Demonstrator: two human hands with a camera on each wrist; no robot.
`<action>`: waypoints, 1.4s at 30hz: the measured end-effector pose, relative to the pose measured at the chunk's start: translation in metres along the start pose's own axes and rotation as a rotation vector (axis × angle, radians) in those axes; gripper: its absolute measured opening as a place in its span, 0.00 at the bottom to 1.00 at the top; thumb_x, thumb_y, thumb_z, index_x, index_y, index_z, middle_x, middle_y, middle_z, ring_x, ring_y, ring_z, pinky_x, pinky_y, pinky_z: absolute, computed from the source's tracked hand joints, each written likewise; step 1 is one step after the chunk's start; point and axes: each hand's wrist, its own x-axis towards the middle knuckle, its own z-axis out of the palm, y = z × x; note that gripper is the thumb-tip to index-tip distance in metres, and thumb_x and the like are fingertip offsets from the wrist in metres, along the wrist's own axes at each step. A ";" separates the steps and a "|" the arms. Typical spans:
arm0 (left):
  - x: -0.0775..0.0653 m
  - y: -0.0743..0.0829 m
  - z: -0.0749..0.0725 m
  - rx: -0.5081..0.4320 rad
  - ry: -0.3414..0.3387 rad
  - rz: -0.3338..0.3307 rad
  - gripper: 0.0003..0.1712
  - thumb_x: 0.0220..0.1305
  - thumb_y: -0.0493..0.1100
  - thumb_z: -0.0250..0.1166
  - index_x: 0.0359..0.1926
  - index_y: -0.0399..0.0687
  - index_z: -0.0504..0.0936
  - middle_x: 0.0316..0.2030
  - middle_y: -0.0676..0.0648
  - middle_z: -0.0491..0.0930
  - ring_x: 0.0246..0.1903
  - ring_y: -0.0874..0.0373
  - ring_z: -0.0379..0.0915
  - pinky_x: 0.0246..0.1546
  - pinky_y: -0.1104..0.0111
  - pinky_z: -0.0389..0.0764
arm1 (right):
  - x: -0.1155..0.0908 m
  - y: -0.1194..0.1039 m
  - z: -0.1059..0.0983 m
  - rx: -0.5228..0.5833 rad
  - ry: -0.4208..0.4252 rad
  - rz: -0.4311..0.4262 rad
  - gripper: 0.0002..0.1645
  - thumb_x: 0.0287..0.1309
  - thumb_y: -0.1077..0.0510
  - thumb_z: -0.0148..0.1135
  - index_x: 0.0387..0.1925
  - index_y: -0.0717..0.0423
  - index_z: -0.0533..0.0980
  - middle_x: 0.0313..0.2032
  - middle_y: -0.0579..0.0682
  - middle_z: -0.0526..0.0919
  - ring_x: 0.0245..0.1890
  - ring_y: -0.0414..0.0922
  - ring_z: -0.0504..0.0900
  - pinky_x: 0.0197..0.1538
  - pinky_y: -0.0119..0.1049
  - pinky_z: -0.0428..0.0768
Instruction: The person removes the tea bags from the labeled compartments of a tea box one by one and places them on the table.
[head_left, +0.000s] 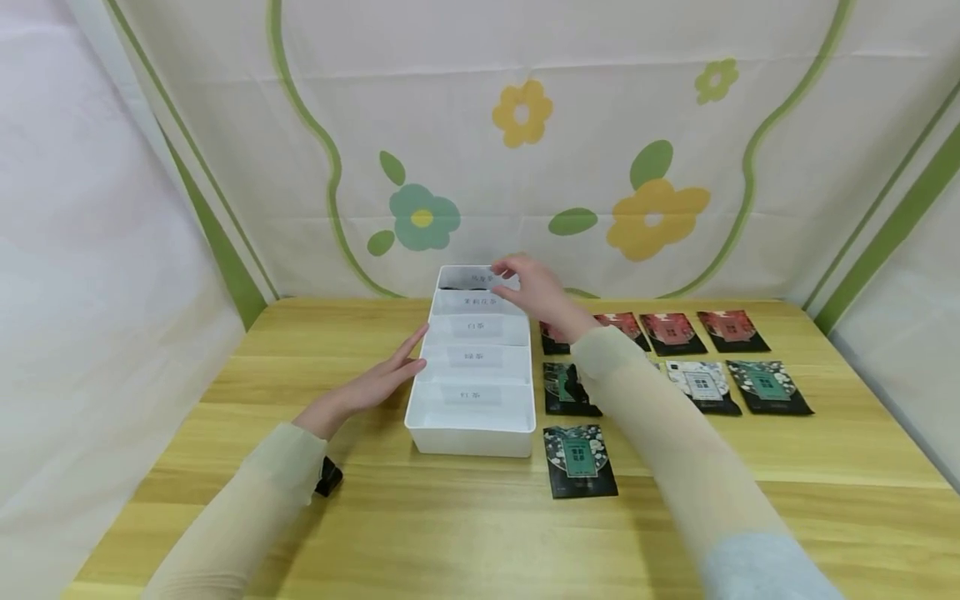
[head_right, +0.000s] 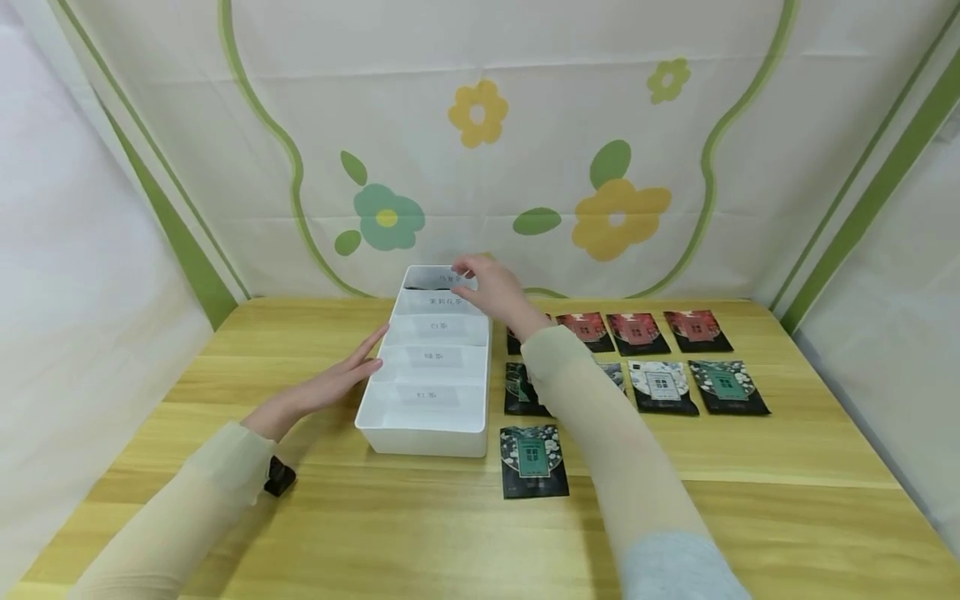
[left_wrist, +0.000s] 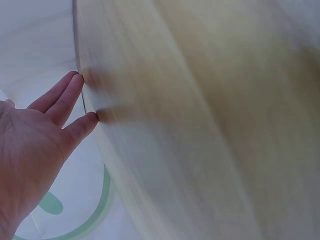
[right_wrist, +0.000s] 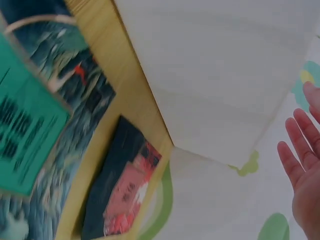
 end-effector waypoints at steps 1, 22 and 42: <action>0.000 0.000 0.000 0.000 -0.002 0.001 0.37 0.77 0.58 0.41 0.76 0.72 0.32 0.76 0.49 0.33 0.68 0.38 0.50 0.64 0.38 0.50 | 0.002 0.000 0.002 0.012 -0.010 0.013 0.24 0.64 0.55 0.63 0.59 0.58 0.73 0.54 0.53 0.78 0.54 0.50 0.74 0.57 0.44 0.72; -0.004 0.005 0.005 0.004 -0.002 0.014 0.37 0.77 0.57 0.42 0.76 0.71 0.32 0.76 0.50 0.32 0.68 0.39 0.51 0.65 0.40 0.49 | 0.012 0.009 0.029 0.129 -0.101 0.161 0.28 0.64 0.53 0.63 0.64 0.55 0.70 0.60 0.50 0.75 0.59 0.48 0.71 0.61 0.43 0.69; 0.004 0.007 0.008 0.002 -0.027 0.011 0.36 0.77 0.58 0.42 0.76 0.74 0.33 0.76 0.51 0.33 0.68 0.40 0.52 0.65 0.41 0.50 | 0.008 0.014 0.029 0.139 0.052 0.197 0.09 0.66 0.61 0.60 0.44 0.57 0.83 0.44 0.52 0.83 0.44 0.47 0.79 0.49 0.39 0.77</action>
